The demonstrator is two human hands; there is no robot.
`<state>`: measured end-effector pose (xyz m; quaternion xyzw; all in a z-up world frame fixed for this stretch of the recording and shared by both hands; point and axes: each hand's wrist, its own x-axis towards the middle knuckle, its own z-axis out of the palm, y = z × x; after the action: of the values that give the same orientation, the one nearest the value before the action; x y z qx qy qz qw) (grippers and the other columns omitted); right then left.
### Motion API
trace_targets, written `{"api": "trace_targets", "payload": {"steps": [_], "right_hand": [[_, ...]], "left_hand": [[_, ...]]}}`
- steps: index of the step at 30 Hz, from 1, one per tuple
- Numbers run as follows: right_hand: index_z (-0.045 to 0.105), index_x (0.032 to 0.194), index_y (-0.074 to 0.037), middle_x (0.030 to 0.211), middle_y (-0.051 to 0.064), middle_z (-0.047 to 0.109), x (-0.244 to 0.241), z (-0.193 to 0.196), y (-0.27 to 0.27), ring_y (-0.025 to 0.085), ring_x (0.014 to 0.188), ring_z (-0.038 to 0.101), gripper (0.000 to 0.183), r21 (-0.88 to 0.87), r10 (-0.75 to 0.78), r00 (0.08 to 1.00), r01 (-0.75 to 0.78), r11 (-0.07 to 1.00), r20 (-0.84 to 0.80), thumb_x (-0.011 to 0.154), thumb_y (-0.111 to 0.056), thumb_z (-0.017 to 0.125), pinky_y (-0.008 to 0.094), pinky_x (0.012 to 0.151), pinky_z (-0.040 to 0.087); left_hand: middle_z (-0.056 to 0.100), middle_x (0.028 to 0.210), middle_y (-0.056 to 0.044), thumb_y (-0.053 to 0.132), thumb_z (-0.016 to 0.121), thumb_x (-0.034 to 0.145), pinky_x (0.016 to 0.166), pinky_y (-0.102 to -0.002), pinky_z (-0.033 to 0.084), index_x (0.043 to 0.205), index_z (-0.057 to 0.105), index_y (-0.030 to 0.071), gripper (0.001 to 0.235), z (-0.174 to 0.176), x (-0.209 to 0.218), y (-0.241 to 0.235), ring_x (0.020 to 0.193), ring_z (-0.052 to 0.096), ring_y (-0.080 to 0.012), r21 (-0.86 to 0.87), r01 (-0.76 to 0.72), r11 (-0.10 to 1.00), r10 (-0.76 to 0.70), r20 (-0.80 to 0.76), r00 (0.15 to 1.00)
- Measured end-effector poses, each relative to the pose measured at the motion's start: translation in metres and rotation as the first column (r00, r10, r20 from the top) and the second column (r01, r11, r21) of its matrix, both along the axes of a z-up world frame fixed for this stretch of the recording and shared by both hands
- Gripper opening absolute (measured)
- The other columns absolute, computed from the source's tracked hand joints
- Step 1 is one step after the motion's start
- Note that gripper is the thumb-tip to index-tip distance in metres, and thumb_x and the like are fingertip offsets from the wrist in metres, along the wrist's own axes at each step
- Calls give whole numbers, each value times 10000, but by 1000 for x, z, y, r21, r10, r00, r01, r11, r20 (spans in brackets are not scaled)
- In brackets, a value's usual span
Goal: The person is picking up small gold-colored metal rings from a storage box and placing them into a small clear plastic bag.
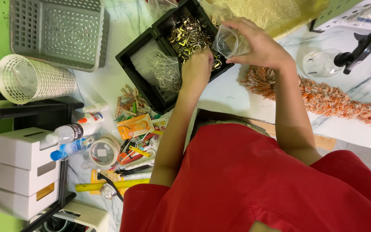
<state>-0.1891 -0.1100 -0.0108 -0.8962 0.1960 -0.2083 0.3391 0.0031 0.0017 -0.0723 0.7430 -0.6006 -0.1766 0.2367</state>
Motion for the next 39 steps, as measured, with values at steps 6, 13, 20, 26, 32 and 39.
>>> {"api": "trace_targets", "payload": {"steps": [6,13,20,26,32,39], "right_hand": [[457,1569,-96,1531,179,527,-1,0,2,355,1421,517,924,2,-8,1000,8,1000,-4,778,-222,919,435,1216,418],[461,1565,-89,1519,185,532,-2,1,2,362,1403,529,933,-10,-3,1000,3,1000,3,765,-217,924,443,1205,427],[467,1565,-92,1517,176,542,-1,2,2,350,1395,543,920,11,-6,1000,6,1000,18,772,-204,920,438,1196,441],[467,1560,-86,1523,180,538,2,1,0,355,1397,536,926,-3,-7,1000,7,1000,6,762,-201,922,437,1193,438],[459,1563,-84,1496,173,550,0,6,-2,343,1381,551,926,11,6,1000,-6,1000,-22,756,-187,902,437,1180,451],[450,1546,-41,1481,196,550,0,13,-14,346,1374,546,934,-47,41,998,-43,998,-43,749,-214,905,434,1178,451]], "left_hand": [[689,960,-202,117,732,748,648,-470,590,922,715,-1,211,-47,-23,-20,812,728,-376,-31,93,995,-86,177,980],[704,1009,-178,39,648,858,723,-483,588,914,735,38,104,-59,-19,-21,859,734,-374,5,42,999,-42,121,992],[682,940,-143,43,724,849,715,-457,553,936,683,41,96,24,-17,9,834,704,-366,-196,-18,980,-8,-127,992],[678,937,-91,11,755,879,702,-348,578,978,659,48,142,66,-7,6,816,738,-231,-359,-27,933,-102,-334,937],[680,1066,-106,-33,720,892,783,-295,641,1114,631,27,246,53,-18,-15,927,761,-205,-468,-5,884,-238,-458,857],[664,1109,-105,-32,702,931,804,-288,640,1114,634,38,207,49,-16,-15,942,761,-199,-510,-28,860,-208,-400,893]]}}
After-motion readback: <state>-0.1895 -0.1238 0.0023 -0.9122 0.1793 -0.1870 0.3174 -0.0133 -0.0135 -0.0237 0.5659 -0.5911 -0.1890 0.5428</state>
